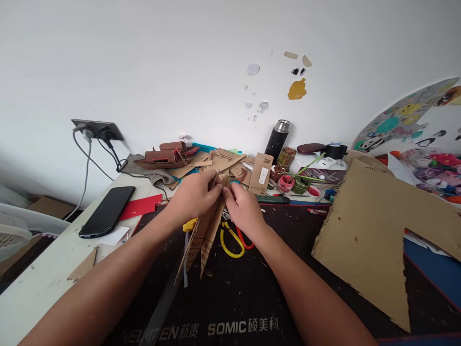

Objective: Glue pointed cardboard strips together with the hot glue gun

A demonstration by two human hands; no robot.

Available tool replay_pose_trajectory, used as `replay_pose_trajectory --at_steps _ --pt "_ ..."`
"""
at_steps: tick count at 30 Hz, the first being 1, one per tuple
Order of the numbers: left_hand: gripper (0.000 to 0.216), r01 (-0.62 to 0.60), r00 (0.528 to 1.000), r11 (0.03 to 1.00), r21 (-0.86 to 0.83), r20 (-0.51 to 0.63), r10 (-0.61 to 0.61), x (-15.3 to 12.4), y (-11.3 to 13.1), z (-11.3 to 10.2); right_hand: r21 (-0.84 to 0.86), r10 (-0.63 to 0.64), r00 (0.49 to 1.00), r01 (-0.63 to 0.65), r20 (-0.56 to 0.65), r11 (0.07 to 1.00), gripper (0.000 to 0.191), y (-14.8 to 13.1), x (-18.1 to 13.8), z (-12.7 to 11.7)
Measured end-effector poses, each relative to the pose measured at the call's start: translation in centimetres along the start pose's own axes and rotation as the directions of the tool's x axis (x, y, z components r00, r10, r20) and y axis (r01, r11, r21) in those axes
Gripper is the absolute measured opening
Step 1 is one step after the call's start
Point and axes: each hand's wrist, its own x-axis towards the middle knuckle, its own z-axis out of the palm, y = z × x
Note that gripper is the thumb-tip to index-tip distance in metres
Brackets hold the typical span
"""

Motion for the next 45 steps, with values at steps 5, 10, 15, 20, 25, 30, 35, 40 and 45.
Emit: replay_pose_trajectory --at_steps 5,10,15,20,25,30,35,40,45 --pt "0.010 0.001 1.000 0.999 0.045 0.004 -0.001 -0.1 0.1 0.0 -0.007 0.004 1.000 -0.004 0.018 1.000 0.036 0.0 0.0 -0.1" --pt "0.012 -0.032 0.999 0.995 0.092 0.000 0.032 -0.1 -0.1 0.2 -0.023 0.005 1.000 -0.005 0.018 1.000 0.034 -0.1 0.0 0.0" --pt "0.011 -0.063 0.998 0.988 0.140 0.031 0.060 0.1 -0.4 0.1 -0.059 0.025 0.999 -0.022 0.045 0.998 0.032 -0.2 0.0 0.0" --pt "0.013 -0.083 0.995 0.972 0.219 0.074 0.068 0.1 -0.3 -0.1 -0.078 0.039 0.996 -0.033 0.084 0.996 0.029 -0.3 0.0 0.0" --pt "0.012 -0.104 0.992 0.970 0.218 0.086 0.088 0.1 -0.4 -0.3 -0.084 0.037 0.995 -0.030 0.089 0.996 0.029 -0.3 0.0 0.1" --pt "0.012 -0.118 0.991 0.978 0.172 0.084 0.105 0.1 -0.7 -0.2 -0.057 0.018 0.997 -0.014 0.075 0.998 0.030 -0.2 0.0 0.1" --pt "0.010 -0.104 0.993 0.990 0.096 0.065 0.098 0.2 -0.9 -0.1 0.040 0.037 0.999 -0.039 0.035 0.998 0.034 0.0 -0.3 0.6" --pt "0.014 -0.056 0.998 0.996 -0.065 0.021 0.057 0.4 -1.1 -0.2 0.352 0.116 0.989 -0.140 0.091 0.925 0.034 0.1 -0.6 0.8" --pt "0.017 -0.002 1.000 0.975 -0.220 -0.006 0.001 0.6 -1.2 -0.9 0.524 0.116 0.983 -0.174 0.142 0.833 0.036 0.2 -0.5 0.7"
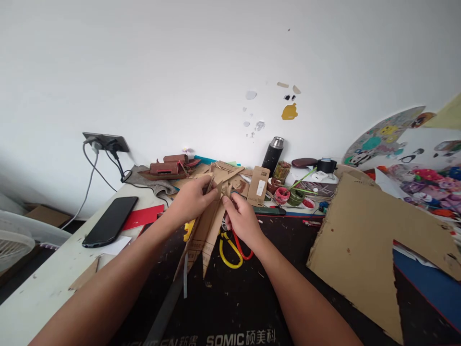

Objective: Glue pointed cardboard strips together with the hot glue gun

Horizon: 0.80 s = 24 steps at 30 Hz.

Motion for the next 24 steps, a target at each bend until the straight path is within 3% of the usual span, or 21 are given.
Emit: replay_pose_trajectory --at_steps 8,13,24 --pt "0.016 0.018 0.999 0.999 -0.045 -0.030 -0.019 0.07 -0.21 -0.51 -0.088 -0.042 0.999 0.042 0.001 0.995 0.041 0.49 -0.12 0.28" --pt "0.014 0.004 1.000 1.000 0.008 -0.006 -0.003 -0.05 -0.25 -0.24 -0.218 -0.056 0.998 0.048 -0.033 0.975 0.038 0.33 -0.22 0.49" --pt "0.013 -0.012 1.000 0.991 0.130 -0.004 0.012 -0.10 -0.17 0.21 -0.279 -0.042 0.999 0.040 0.001 0.959 0.035 -0.22 -0.47 0.57"
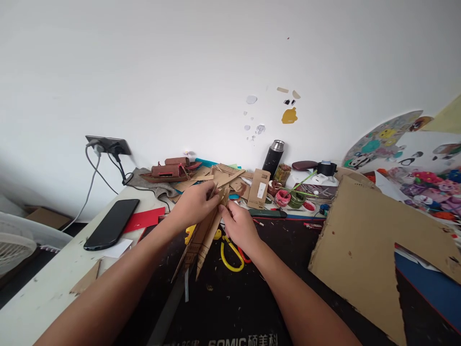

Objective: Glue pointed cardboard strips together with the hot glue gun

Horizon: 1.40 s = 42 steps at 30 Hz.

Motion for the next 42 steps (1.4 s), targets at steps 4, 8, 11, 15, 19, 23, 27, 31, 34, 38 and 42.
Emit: replay_pose_trajectory --at_steps 4,8,11,15,19,23,27,31,34,38,42 --pt "0.012 0.005 1.000 1.000 0.028 0.021 -0.006 0.0 0.2 0.0 0.009 0.010 1.000 -0.010 0.015 1.000 0.034 0.1 0.1 0.1" --pt "0.012 0.011 0.999 0.999 0.045 0.031 -0.012 0.0 0.3 0.1 0.024 0.016 1.000 -0.017 0.015 1.000 0.033 0.2 0.1 0.2" --pt "0.011 0.002 1.000 0.999 0.048 0.030 -0.003 0.0 0.2 0.2 0.037 0.016 1.000 -0.017 0.016 0.999 0.031 0.2 0.0 0.2" --pt "0.011 -0.028 0.999 0.998 0.051 0.036 0.026 0.0 0.0 0.3 0.050 0.022 1.000 -0.023 0.021 0.998 0.030 0.3 0.0 0.4" --pt "0.010 -0.038 0.998 0.996 0.082 0.048 0.034 0.0 -0.1 0.4 0.057 0.026 0.999 -0.027 0.025 0.998 0.032 0.5 0.0 0.6" --pt "0.013 -0.043 0.998 0.993 0.110 0.043 0.039 0.0 -0.1 0.3 0.042 0.035 0.998 -0.037 0.044 0.998 0.033 0.7 0.2 0.7" --pt "0.012 -0.052 0.998 0.991 0.121 0.052 0.046 0.0 -0.2 0.3 0.046 0.035 0.999 -0.036 0.042 0.998 0.033 0.8 0.2 0.8" --pt "0.013 -0.043 0.998 0.989 0.139 0.054 0.036 0.0 -0.3 0.5 0.050 0.047 0.998 -0.049 0.040 0.998 0.034 0.8 0.1 0.9" --pt "0.012 -0.031 0.998 0.994 0.105 0.049 0.026 0.0 -0.3 0.6 0.071 0.047 0.998 -0.050 0.044 0.996 0.032 0.6 0.0 0.7" --pt "0.013 -0.019 0.999 0.994 -0.103 0.028 0.022 0.1 -0.1 0.0 0.135 0.011 0.999 -0.016 0.037 0.991 0.033 0.2 0.0 0.2" --pt "0.035 0.036 0.998 0.914 -0.404 0.056 -0.014 0.0 -0.2 -1.2 0.261 -0.017 0.999 0.009 0.029 0.965 0.036 0.0 0.1 -0.4"
